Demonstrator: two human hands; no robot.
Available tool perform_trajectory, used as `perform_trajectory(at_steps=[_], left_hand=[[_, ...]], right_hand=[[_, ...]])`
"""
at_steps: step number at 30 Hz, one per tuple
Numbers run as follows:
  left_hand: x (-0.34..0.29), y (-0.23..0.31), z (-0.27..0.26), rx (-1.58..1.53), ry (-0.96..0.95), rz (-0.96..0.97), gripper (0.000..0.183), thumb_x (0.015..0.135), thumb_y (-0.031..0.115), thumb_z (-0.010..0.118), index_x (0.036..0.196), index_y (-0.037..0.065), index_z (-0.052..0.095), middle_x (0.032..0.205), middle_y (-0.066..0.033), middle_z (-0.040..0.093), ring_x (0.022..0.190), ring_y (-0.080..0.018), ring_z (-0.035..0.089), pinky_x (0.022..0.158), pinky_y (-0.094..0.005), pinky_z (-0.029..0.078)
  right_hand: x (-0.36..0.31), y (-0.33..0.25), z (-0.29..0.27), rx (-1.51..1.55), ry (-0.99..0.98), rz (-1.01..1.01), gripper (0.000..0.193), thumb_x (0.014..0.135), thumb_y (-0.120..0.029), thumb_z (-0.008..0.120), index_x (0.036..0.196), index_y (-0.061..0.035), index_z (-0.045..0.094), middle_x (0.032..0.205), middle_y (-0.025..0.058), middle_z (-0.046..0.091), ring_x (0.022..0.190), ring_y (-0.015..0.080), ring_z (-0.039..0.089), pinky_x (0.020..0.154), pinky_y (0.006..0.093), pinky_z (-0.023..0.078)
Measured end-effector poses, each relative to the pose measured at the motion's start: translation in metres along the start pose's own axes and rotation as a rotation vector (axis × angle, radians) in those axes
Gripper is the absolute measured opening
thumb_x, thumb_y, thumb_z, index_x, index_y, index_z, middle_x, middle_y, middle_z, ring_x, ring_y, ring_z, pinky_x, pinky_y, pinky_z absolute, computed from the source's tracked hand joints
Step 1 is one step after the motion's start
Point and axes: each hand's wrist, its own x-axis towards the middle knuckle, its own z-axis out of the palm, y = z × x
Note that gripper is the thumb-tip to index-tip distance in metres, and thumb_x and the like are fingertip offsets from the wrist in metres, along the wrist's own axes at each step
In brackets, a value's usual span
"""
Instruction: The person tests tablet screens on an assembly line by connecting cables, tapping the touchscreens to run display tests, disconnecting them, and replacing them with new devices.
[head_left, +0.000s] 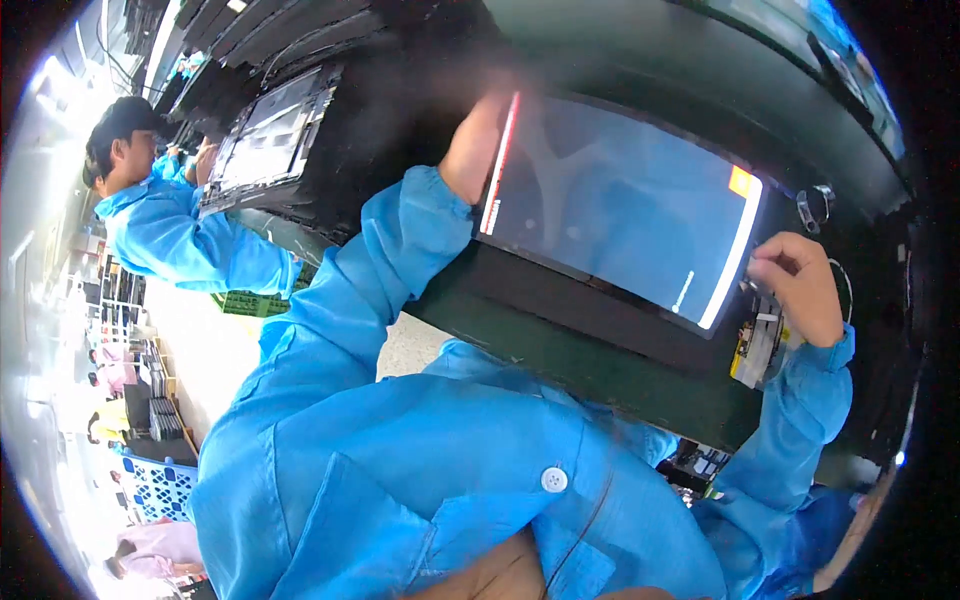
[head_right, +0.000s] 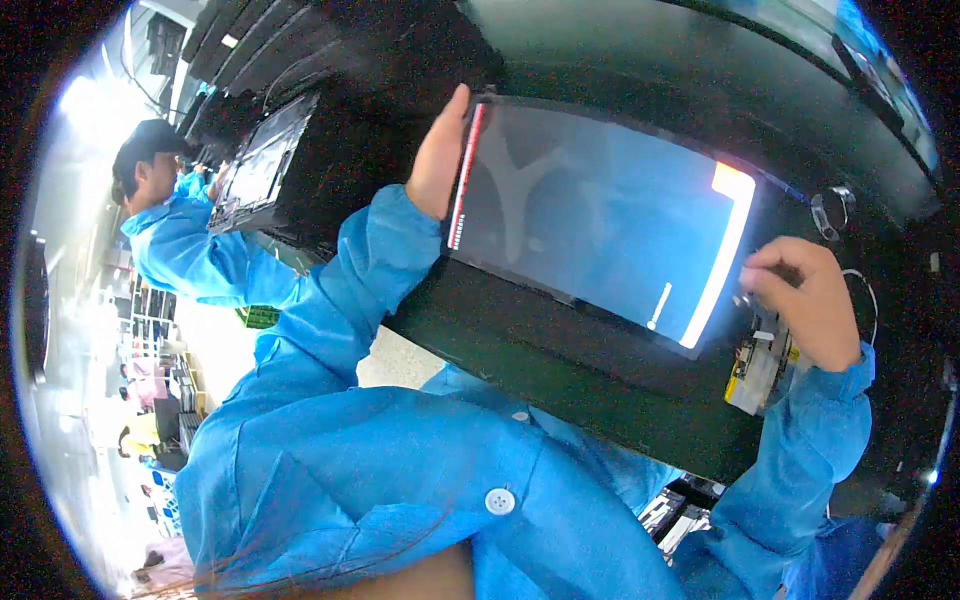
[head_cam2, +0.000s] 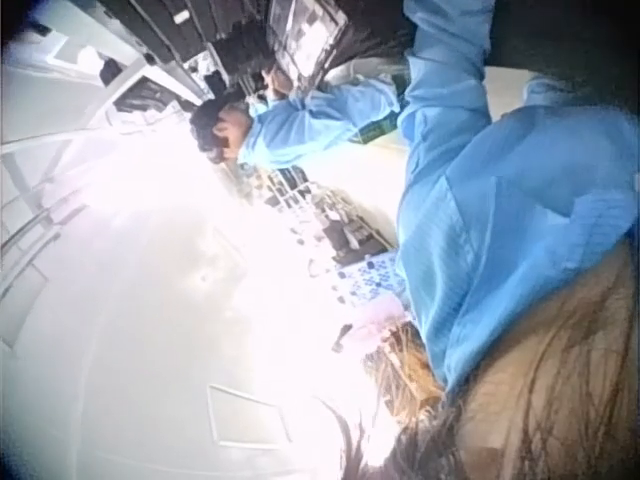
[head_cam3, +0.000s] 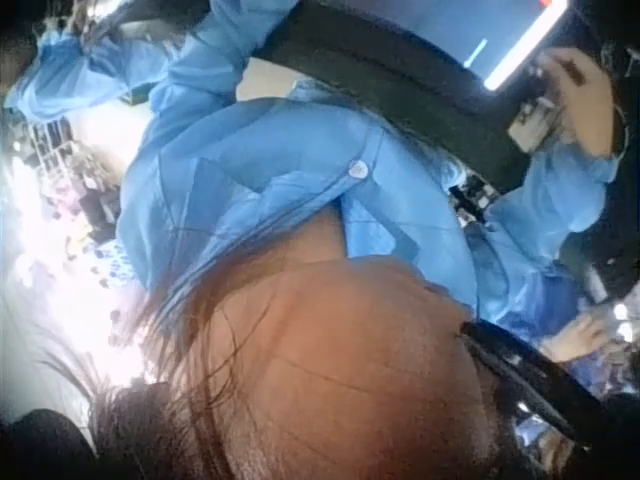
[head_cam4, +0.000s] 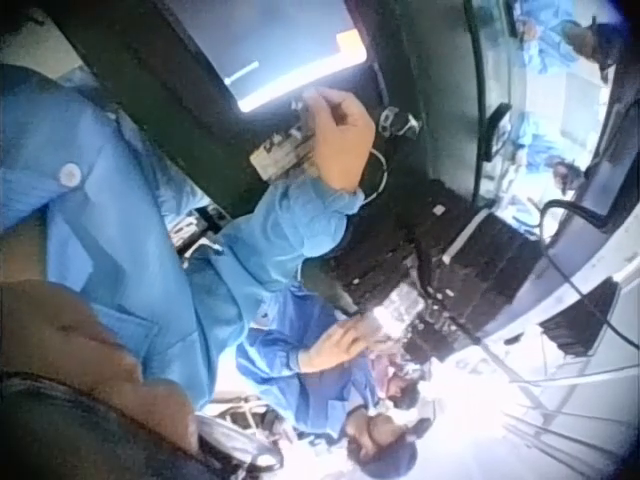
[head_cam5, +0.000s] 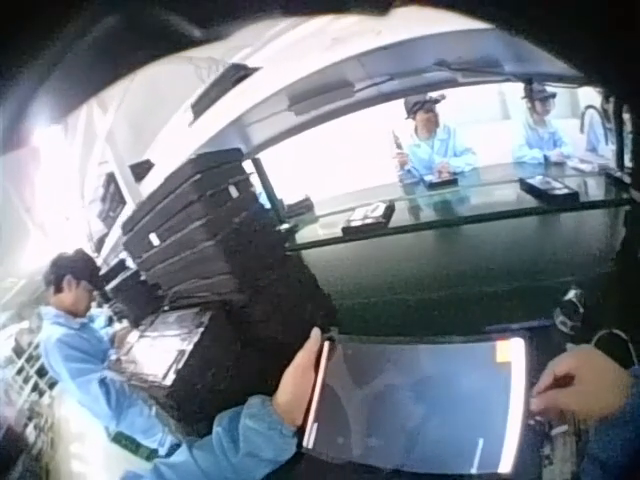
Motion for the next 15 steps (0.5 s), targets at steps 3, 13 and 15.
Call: perform_trajectory(at_steps=[3,13,15], left_hand=[[0.001,0.000,0.003,-0.059,-0.046,-0.064,0.036,0.090,0.039,0.037,0.096,0.007,0.054,0.089,-0.0043,0.057,0.079,-0.0149,0.053,0.073,-0.0278,0.043],[-0.003,0.003,0.011,-0.135,-0.196,-0.134,0.054,0.087,0.048,0.034,0.099,0.000,0.055,0.100,-0.0146,0.059,0.090,-0.0239,0.055,0.086,-0.0343,0.040],[-0.002,0.002,0.010,-0.139,-0.195,-0.135,0.054,0.087,0.049,0.034,0.096,0.001,0.055,0.099,-0.0149,0.059,0.090,-0.0240,0.055,0.086,-0.0345,0.041]], right_hand=[[0.007,0.000,-0.015,-0.112,0.133,-0.035,0.015,0.082,-0.015,0.053,0.087,-0.0014,0.058,0.068,0.0019,0.053,0.059,0.0073,0.050,0.055,0.0226,0.040],[0.094,0.055,-0.013,-0.333,0.268,-0.062,0.035,0.085,-0.029,0.051,0.104,-0.0007,0.053,0.075,0.0086,0.058,0.068,0.0184,0.053,0.063,0.0306,0.042],[0.108,0.060,-0.024,-0.410,0.206,-0.078,0.033,0.084,-0.030,0.052,0.099,-0.0004,0.054,0.074,0.0103,0.057,0.067,0.0189,0.053,0.062,0.0308,0.042]])
